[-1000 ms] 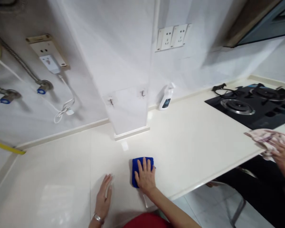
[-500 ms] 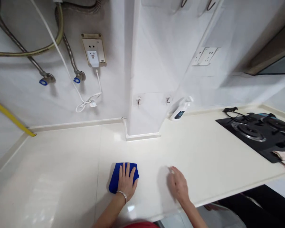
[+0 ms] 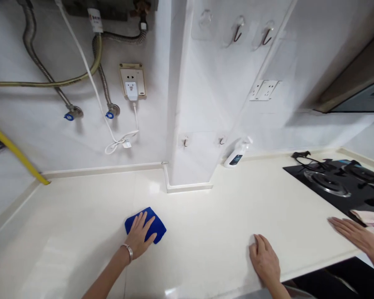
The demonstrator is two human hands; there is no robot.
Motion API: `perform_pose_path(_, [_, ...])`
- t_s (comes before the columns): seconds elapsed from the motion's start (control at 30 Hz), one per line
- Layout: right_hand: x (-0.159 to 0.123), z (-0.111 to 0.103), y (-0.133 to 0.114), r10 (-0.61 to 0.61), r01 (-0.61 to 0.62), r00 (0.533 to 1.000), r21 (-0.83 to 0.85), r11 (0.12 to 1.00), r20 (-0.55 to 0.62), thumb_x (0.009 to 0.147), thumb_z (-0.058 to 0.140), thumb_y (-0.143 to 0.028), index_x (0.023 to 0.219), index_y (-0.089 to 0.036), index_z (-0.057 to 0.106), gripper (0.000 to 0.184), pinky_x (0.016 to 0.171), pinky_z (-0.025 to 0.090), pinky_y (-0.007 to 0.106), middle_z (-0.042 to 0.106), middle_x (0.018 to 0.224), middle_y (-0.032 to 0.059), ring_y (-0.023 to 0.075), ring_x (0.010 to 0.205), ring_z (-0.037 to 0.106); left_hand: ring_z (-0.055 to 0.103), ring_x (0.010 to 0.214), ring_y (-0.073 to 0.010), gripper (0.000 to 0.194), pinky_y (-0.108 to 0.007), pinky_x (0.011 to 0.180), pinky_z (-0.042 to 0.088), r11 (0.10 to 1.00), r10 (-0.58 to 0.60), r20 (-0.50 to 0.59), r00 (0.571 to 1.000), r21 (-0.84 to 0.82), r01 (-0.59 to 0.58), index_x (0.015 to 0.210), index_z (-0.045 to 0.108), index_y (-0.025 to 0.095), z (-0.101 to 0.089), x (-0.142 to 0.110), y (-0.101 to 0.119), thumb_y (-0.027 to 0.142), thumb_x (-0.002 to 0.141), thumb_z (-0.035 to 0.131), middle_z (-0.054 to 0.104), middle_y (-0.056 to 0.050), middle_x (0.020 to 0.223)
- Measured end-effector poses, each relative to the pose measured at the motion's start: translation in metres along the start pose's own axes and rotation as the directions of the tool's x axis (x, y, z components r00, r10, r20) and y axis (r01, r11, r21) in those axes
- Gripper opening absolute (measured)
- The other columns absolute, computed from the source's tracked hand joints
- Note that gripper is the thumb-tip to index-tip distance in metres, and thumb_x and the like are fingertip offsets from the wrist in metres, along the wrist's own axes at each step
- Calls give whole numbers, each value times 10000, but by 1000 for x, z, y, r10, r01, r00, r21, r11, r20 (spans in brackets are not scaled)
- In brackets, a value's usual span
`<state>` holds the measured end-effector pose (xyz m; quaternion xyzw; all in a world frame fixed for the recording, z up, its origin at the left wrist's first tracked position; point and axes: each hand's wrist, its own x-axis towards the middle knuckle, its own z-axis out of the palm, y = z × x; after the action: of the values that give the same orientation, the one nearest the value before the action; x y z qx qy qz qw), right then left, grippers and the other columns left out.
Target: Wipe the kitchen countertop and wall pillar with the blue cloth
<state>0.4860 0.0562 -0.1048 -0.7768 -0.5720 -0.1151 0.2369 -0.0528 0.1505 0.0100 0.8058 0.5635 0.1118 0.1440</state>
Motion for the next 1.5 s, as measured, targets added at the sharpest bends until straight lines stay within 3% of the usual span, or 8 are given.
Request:
perform_pose_path(0.13, [-5,-1,-7,-17,16,999,-15,1000,-45,879,341,-360,1337,-144,485,527,1054,434,524,532,1354,180,343,1278,499,256,1477,-443,675,-658,1184,234,898,-432,-159,888,15,439,1483,350,122,29,13,30,479,910,370,337,-281,1567])
perform_pose_path(0.23, [-7,-5,-13,63,-63,998,-36,997,-8,893,321,-384,1344,-152,492,535,1055,430,518,523,1378,167,341,1280,499,213,1482,-472,697,-692,1183,174,850,-489,-312,815,41,526,1478,338,70,47,30,42,462,904,389,336,-315,1553])
perform_pose_path(0.53, [-5,-8,-20,130,-129,991,-66,989,18,906,303,-426,1313,-179,527,526,1012,468,530,558,1365,140,345,1228,555,280,1483,-370,632,-613,1224,199,971,-142,-275,951,147,188,1476,382,187,37,111,-2,458,905,372,417,-176,1555])
perform_pose_path(0.77, [-7,-1,-15,107,-106,994,-73,992,4,913,314,-421,1318,-181,508,509,1028,469,514,568,1354,138,328,1235,559,288,1481,-341,608,-609,1224,189,986,-70,-247,967,130,104,1479,372,186,24,207,-13,402,912,349,429,-173,1547])
perform_pose_path(0.9, [-7,6,-10,124,-125,992,-59,990,-23,896,339,-427,1323,-211,511,508,1026,470,525,581,1339,127,331,1213,577,324,1467,-325,599,-588,1225,207,990,-44,-238,970,117,74,1466,397,188,18,230,-18,380,899,371,461,-163,1529])
perform_pose_path(1.13, [-2,2,-16,120,-122,993,-70,990,-21,905,330,-394,1320,-198,510,493,1041,453,500,571,1350,125,306,1249,547,274,1491,-335,634,-600,1230,178,991,-84,-204,975,86,103,1486,351,163,14,208,-10,393,896,378,398,-184,1567])
perform_pose_path(1.4, [6,-3,-28,94,-102,992,-94,990,-84,921,350,-316,1295,-175,529,439,1030,445,454,570,1350,127,263,1257,525,323,1475,-324,613,-592,1227,235,998,31,-219,975,55,-20,1448,429,187,20,128,-14,452,897,400,450,-148,1544])
perform_pose_path(1.5, [13,-12,-39,117,-125,990,-93,988,-82,926,357,-275,1291,-176,534,418,1034,432,438,575,1345,121,251,1251,519,369,1456,-304,586,-563,1177,378,995,75,-303,950,-46,-94,1429,459,233,-1,101,-27,455,889,416,493,-114,1518])
